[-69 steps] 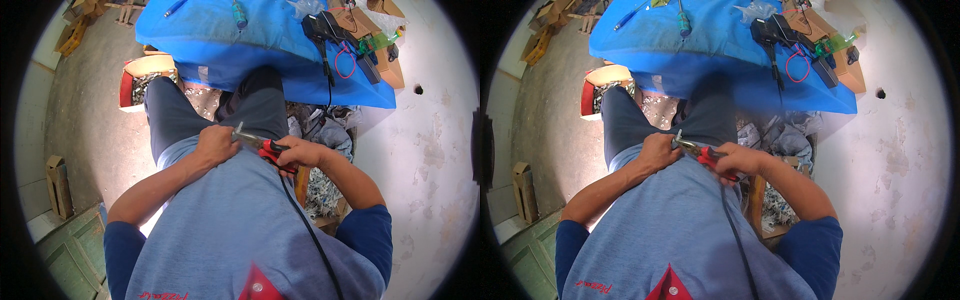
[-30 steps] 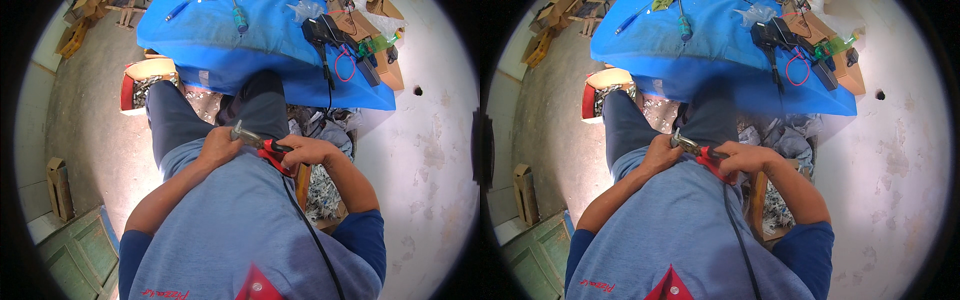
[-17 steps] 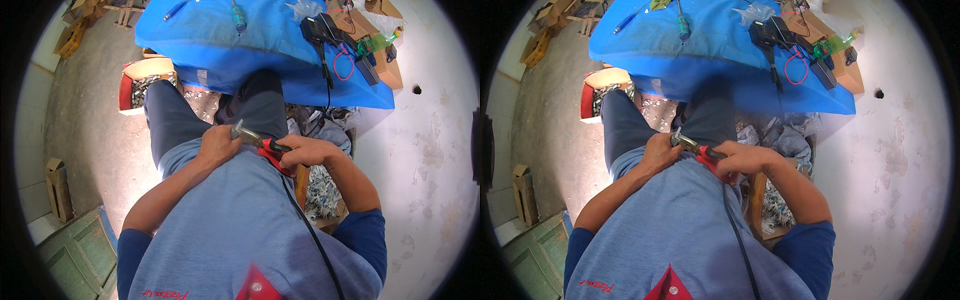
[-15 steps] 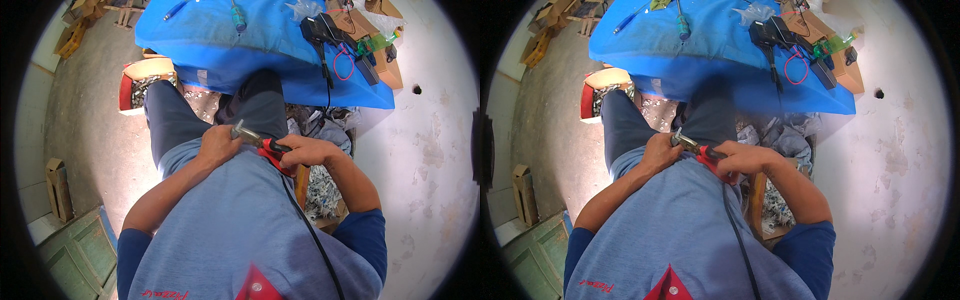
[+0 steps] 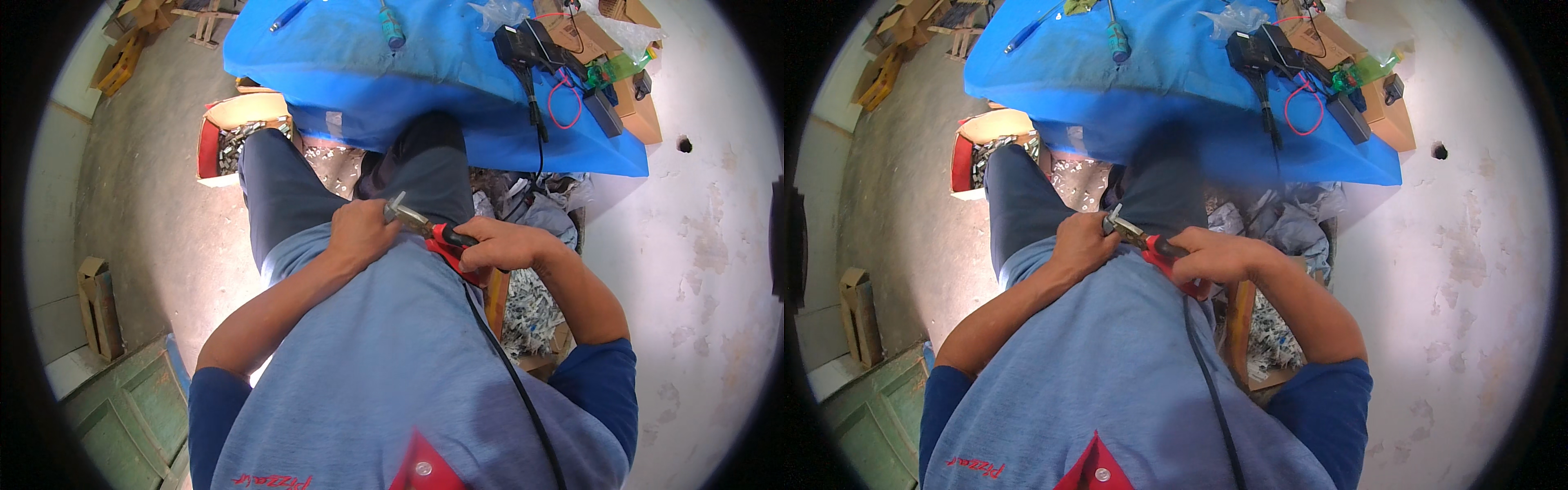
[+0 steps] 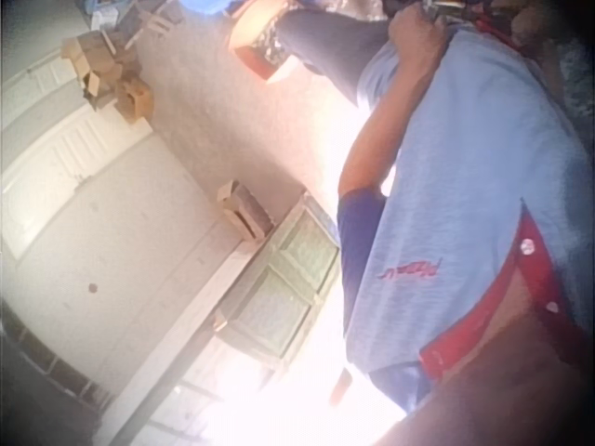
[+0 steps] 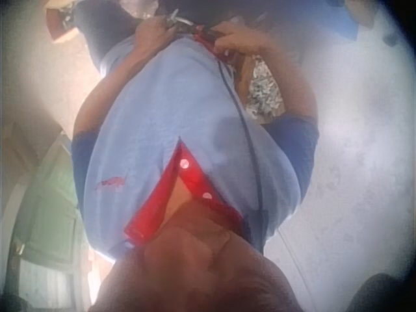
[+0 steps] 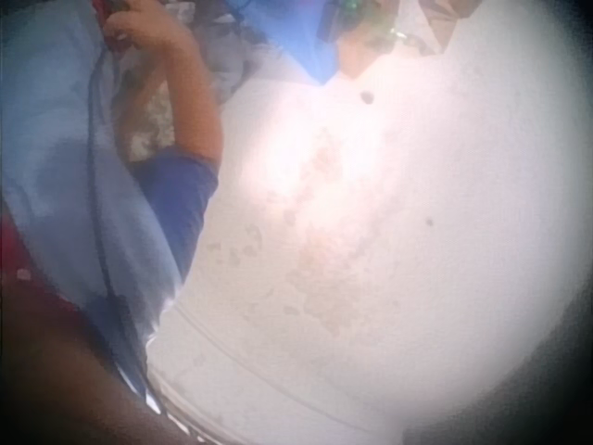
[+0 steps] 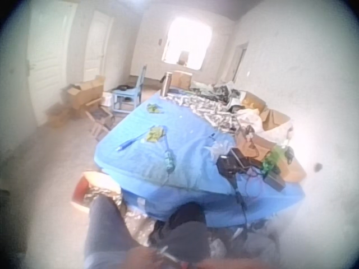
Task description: The person uses pliers to manipulate and squeeze a metal cylindrical component while holding it in their hands. They repeatedly adjust the tool to secure parts of the component before placing it down on a work table.
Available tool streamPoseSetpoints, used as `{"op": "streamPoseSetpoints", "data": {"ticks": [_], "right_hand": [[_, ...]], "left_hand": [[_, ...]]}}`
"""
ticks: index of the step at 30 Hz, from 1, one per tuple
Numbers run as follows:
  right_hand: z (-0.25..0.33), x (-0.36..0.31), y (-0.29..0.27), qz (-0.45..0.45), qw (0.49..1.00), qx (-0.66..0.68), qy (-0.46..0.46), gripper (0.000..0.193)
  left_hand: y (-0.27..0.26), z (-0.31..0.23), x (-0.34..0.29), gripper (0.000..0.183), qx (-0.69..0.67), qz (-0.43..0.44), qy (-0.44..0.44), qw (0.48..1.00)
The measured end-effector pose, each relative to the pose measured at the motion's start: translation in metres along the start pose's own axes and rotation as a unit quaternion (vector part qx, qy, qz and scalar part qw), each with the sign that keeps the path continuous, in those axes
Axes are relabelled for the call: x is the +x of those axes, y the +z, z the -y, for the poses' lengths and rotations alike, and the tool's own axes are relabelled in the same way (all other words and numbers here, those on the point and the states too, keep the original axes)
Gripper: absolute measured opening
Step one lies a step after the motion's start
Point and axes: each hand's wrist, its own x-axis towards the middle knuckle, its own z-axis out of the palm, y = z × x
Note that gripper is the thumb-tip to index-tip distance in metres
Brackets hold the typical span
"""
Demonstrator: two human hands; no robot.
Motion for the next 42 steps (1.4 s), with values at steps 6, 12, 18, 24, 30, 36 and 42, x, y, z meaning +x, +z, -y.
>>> {"op": "streamPoseSetpoints", "data": {"ticks": [6, 12, 18, 24, 30, 36, 42], "right_hand": [[-0.004, 0.006, 0.008, -0.023, 0.999, 0.041, 0.008, 0.024], [-0.019, 0.010, 0.003, -0.074, 0.987, 0.141, 0.004, 0.026], [-0.018, 0.011, -0.005, -0.035, 0.992, 0.116, -0.037, 0.052], [-0.039, 0.001, -0.010, -0.037, 0.993, 0.108, -0.008, 0.031], [-0.033, -0.004, -0.002, -0.008, 0.996, 0.094, 0.009, 0.031], [-0.024, 0.002, -0.004, 0.002, 0.997, 0.077, 0.002, 0.037], [-0.024, 0.007, -0.007, 0.005, 0.997, 0.082, -0.006, 0.032]], "left_hand": [[0.002, 0.002, 0.003, 0.024, 0.040, 0.003, 0.001, 0.999], [0.002, 0.000, 0.001, 0.026, 0.018, 0.009, 0.015, 1.000], [0.005, -0.002, 0.002, 0.028, -0.004, 0.024, 0.027, 0.999], [0.008, 0.006, 0.002, 0.032, -0.070, 0.028, -0.040, 0.996], [0.003, 0.000, 0.002, 0.030, -0.081, 0.046, -0.053, 0.994], [0.005, 0.004, 0.002, 0.027, -0.064, 0.053, -0.038, 0.996], [0.003, 0.000, 0.002, 0.027, -0.067, 0.056, -0.044, 0.995]]}}
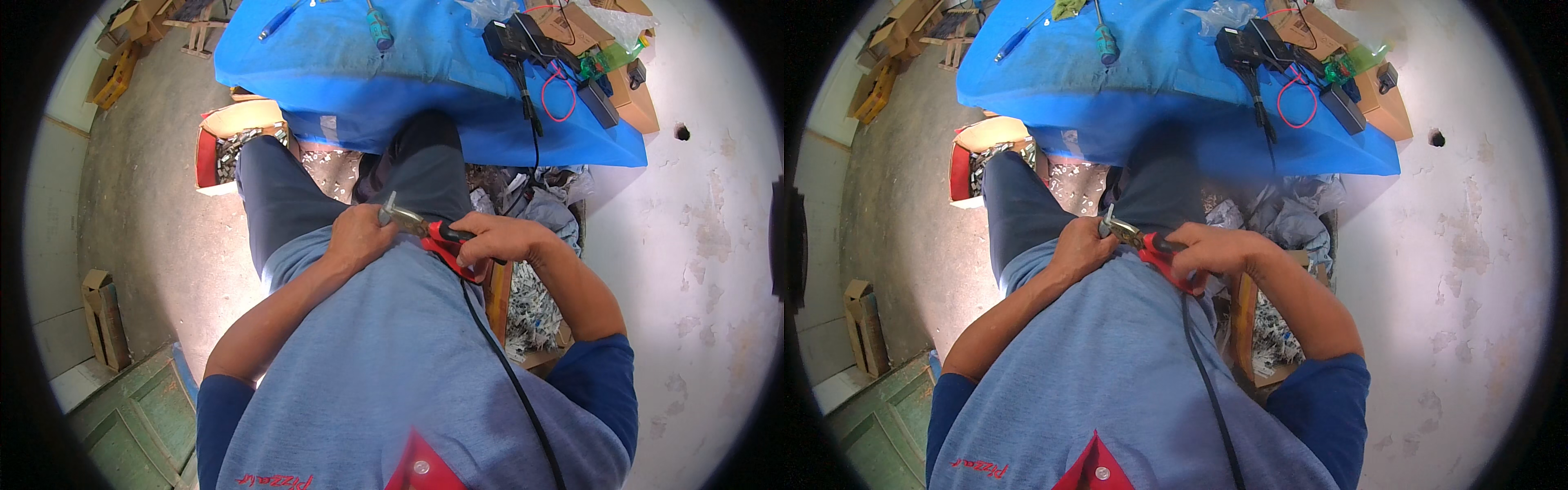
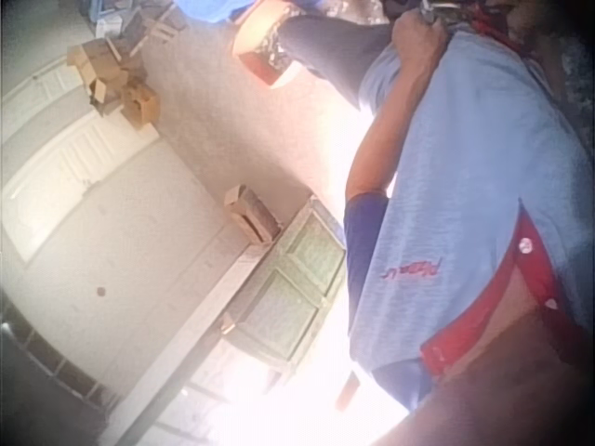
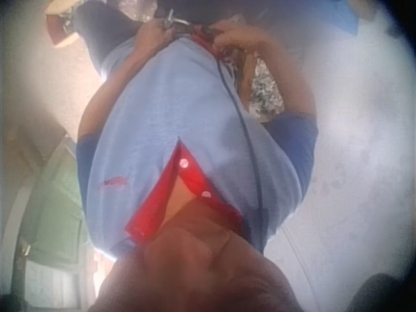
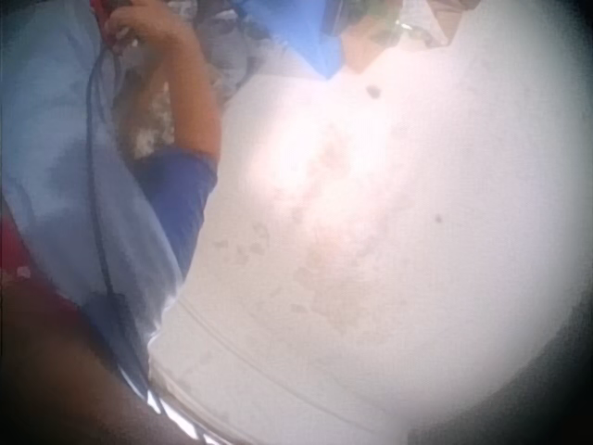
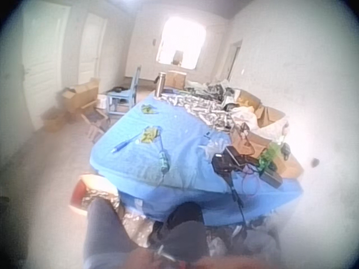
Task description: The person uses pliers to manipulate and squeeze a metal cylindrical component while holding it in their hands. They repeatedly adjust the tool to secure parts of the component before placing it down on a work table.
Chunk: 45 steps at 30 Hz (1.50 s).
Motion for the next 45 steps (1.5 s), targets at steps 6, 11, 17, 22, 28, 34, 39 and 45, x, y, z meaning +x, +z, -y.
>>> {"op": "streamPoseSetpoints", "data": {"ticks": [6, 11, 17, 22, 28, 34, 39, 45], "right_hand": [[0.014, -0.004, 0.003, 0.002, 1.000, -0.013, 0.005, 0.026], [-0.002, 0.002, 0.001, -0.053, 0.997, -0.036, -0.037, 0.025], [-0.002, 0.001, 0.004, -0.119, 0.989, -0.015, -0.087, 0.026], [-0.009, 0.005, 0.007, -0.091, 0.988, -0.059, -0.106, 0.024], [-0.008, 0.001, 0.019, -0.187, 0.950, -0.228, -0.098, 0.032], [-0.027, 0.010, 0.021, -0.204, 0.935, -0.226, -0.182, 0.041], [-0.017, 0.007, 0.022, -0.190, 0.936, -0.256, -0.147, 0.045], [-0.019, 0.004, 0.020, -0.125, 0.959, -0.183, -0.173, 0.051]], "left_hand": [[0.002, 0.002, 0.000, 0.029, 0.021, -0.013, 0.016, 1.000], [0.004, 0.005, 0.001, 0.035, 0.008, -0.005, 0.011, 1.000], [-0.005, 0.006, 0.002, 0.042, -0.141, 0.107, -0.033, 0.984], [-0.007, 0.003, 0.000, 0.040, -0.197, 0.110, 0.005, 0.974], [-0.009, 0.004, -0.003, 0.036, -0.285, 0.136, -0.004, 0.949], [-0.011, 0.006, -0.002, 0.036, -0.292, 0.148, 0.001, 0.945], [-0.011, 0.009, -0.001, 0.037, -0.303, 0.142, 0.001, 0.942], [-0.007, 0.006, 0.000, 0.034, -0.289, 0.107, 0.008, 0.951]]}}
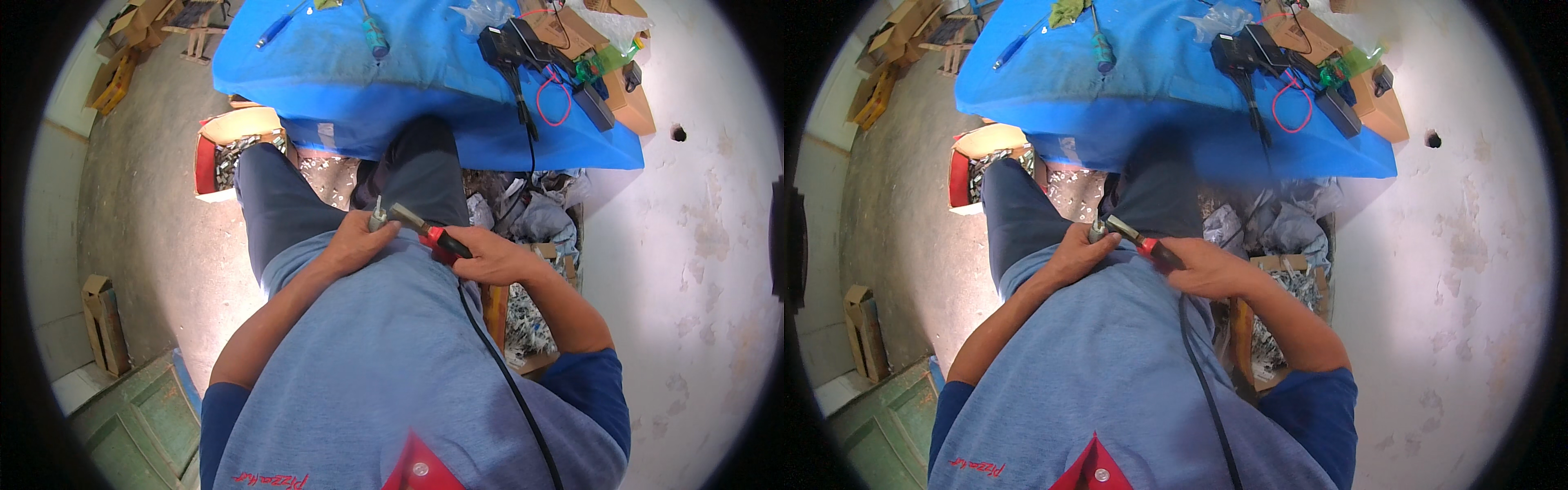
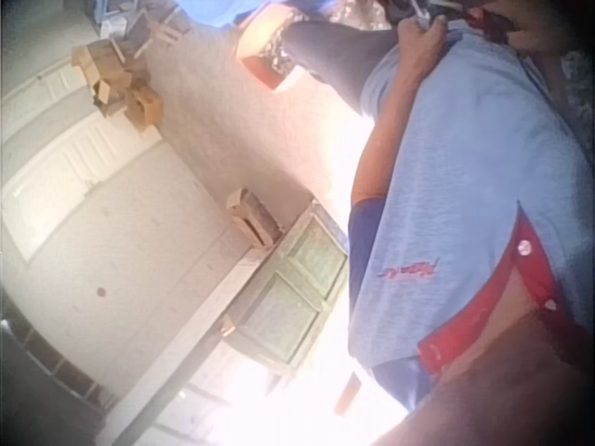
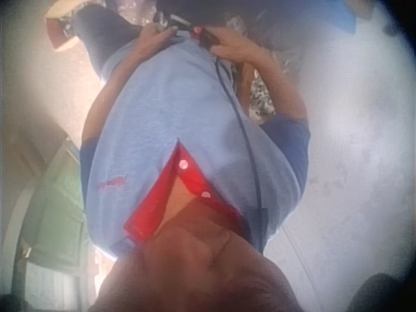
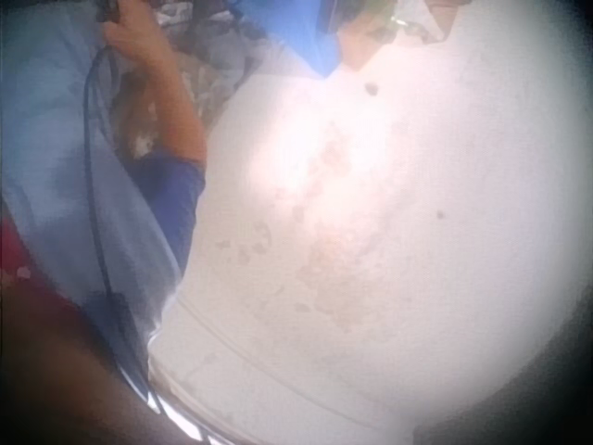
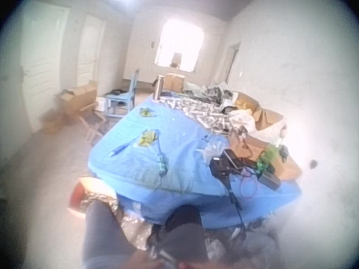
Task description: The person uses pliers to manipulate and squeeze a metal cylindrical component while holding it in their hands. They repeatedly adjust the tool to secure parts of the component before placing it down on a work table.
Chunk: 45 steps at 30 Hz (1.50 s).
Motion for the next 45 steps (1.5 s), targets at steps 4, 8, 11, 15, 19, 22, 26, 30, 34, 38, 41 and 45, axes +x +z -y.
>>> {"op": "streamPoseSetpoints", "data": {"ticks": [4, 8, 11, 15, 19, 22, 26, 30, 34, 38, 41, 45], "right_hand": [[0.009, -0.004, -0.012, 0.107, 0.984, 0.122, 0.071, 0.034], [0.009, -0.001, -0.020, 0.131, 0.970, 0.173, 0.114, 0.035], [0.012, 0.001, -0.023, 0.137, 0.965, 0.182, 0.132, 0.037], [0.008, 0.002, -0.022, 0.141, 0.968, 0.167, 0.125, 0.039], [0.004, 0.005, -0.023, 0.152, 0.970, 0.158, 0.106, 0.041], [0.011, 0.004, -0.025, 0.146, 0.963, 0.172, 0.144, 0.040], [0.012, 0.003, -0.027, 0.141, 0.954, 0.208, 0.164, 0.034], [0.021, 0.001, -0.029, 0.123, 0.956, 0.207, 0.169, 0.029], [0.018, 0.003, -0.033, 0.147, 0.953, 0.187, 0.185, 0.036], [0.018, 0.002, -0.032, 0.128, 0.949, 0.209, 0.196, 0.039], [0.011, -0.001, -0.032, 0.120, 0.942, 0.253, 0.186, 0.040], [-0.003, -0.001, -0.027, 0.103, 0.955, 0.237, 0.145, 0.042]], "left_hand": [[0.001, 0.006, 0.002, 0.033, 0.064, -0.029, 0.017, 0.997], [0.001, -0.001, 0.000, 0.032, 0.104, -0.044, 0.006, 0.994], [0.002, -0.005, -0.001, 0.031, 0.122, -0.047, -0.005, 0.991], [0.003, -0.003, -0.001, 0.029, 0.131, -0.057, 0.012, 0.990], [0.004, 0.005, 0.002, 0.021, 0.161, -0.072, 0.034, 0.984], [0.006, 0.010, 0.003, 0.019, 0.220, -0.100, 0.049, 0.969], [0.006, 0.008, 0.003, 0.021, 0.283, -0.121, 0.061, 0.950], [0.007, 0.004, 0.001, 0.021, 0.306, -0.112, 0.058, 0.944], [0.008, 0.002, 0.003, 0.022, 0.325, -0.102, 0.043, 0.939], [0.009, 0.000, 0.003, 0.024, 0.325, -0.095, 0.027, 0.941], [0.009, -0.001, 0.002, 0.026, 0.314, -0.100, 0.031, 0.944], [0.010, 0.000, 0.002, 0.030, 0.303, -0.129, 0.045, 0.943]]}}
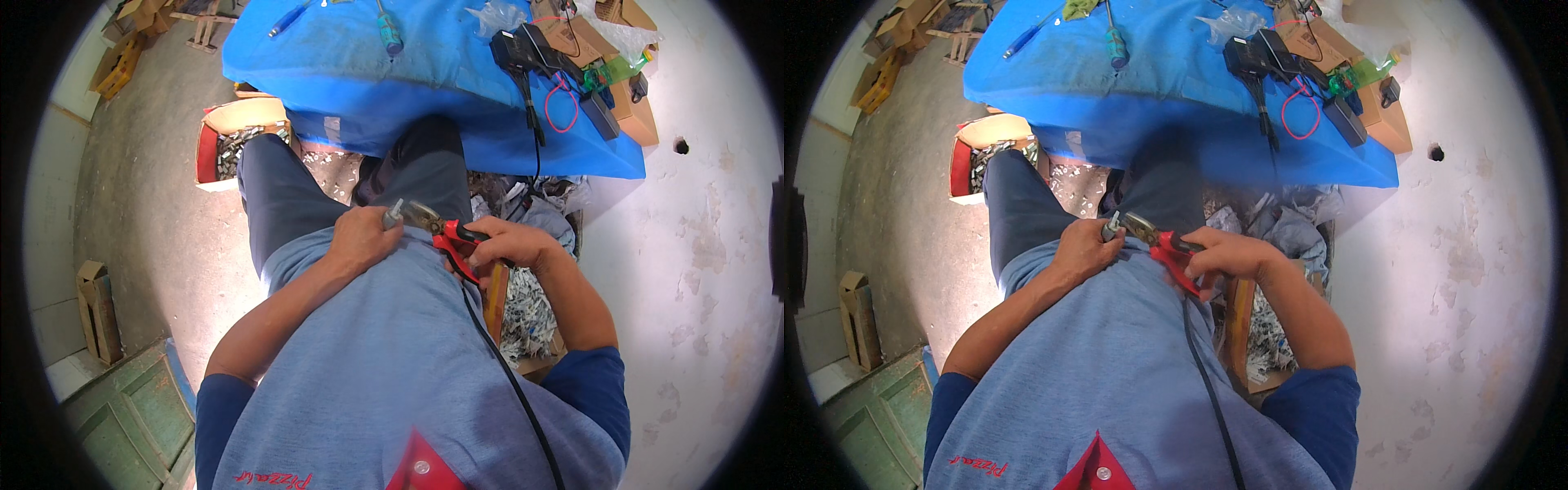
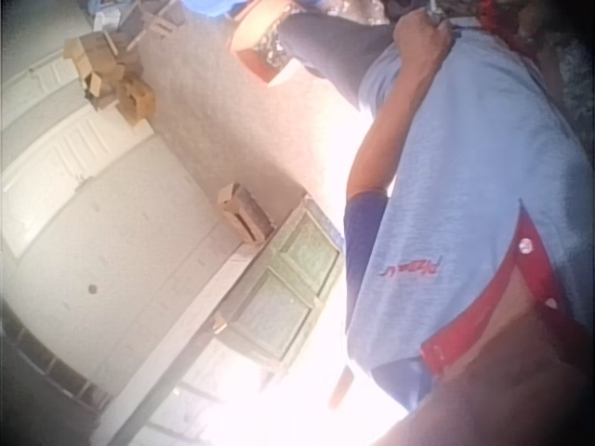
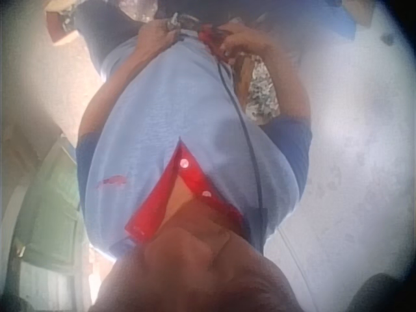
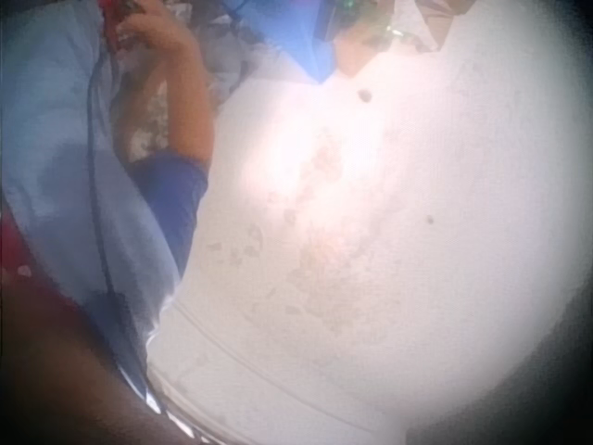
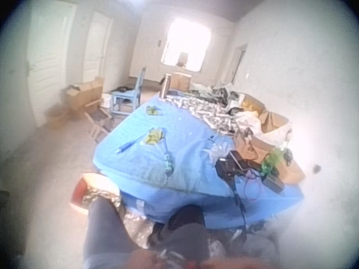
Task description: The person uses pliers to manipulate and squeeze a metal cylindrical component while holding it in their hands. They repeatedly adjust the tool to secure parts of the component before placing it down on a work table.
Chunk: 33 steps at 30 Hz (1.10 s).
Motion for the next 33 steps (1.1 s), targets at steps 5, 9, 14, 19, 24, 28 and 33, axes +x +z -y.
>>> {"op": "streamPoseSetpoints", "data": {"ticks": [5, 9, 14, 19, 24, 28, 33], "right_hand": [[0.004, 0.004, 0.025, -0.171, 0.911, -0.361, -0.106, 0.046], [-0.007, 0.009, 0.034, -0.204, 0.880, -0.411, -0.124, 0.049], [-0.016, 0.016, 0.045, -0.262, 0.841, -0.451, -0.140, 0.049], [-0.009, 0.019, 0.057, -0.302, 0.808, -0.494, -0.108, 0.055], [-0.001, 0.020, 0.064, -0.308, 0.795, -0.518, -0.067, 0.053], [-0.002, 0.020, 0.057, -0.281, 0.802, -0.519, -0.088, 0.050], [0.006, 0.017, 0.045, -0.199, 0.912, -0.349, -0.083, 0.039]], "left_hand": [[0.000, 0.000, -0.001, 0.034, -0.026, -0.002, -0.013, 1.000], [0.000, 0.003, 0.000, 0.033, -0.056, 0.011, -0.040, 0.998], [0.000, 0.003, 0.001, 0.032, -0.056, 0.012, -0.040, 0.998], [0.000, 0.002, 0.000, 0.030, -0.049, 0.002, -0.025, 0.998], [0.001, 0.003, 0.002, 0.031, -0.021, 0.001, -0.036, 0.999], [-0.001, 0.000, 0.001, 0.032, -0.026, 0.005, -0.044, 0.999], [-0.001, 0.003, 0.001, 0.034, -0.042, 0.030, -0.051, 0.997]]}}
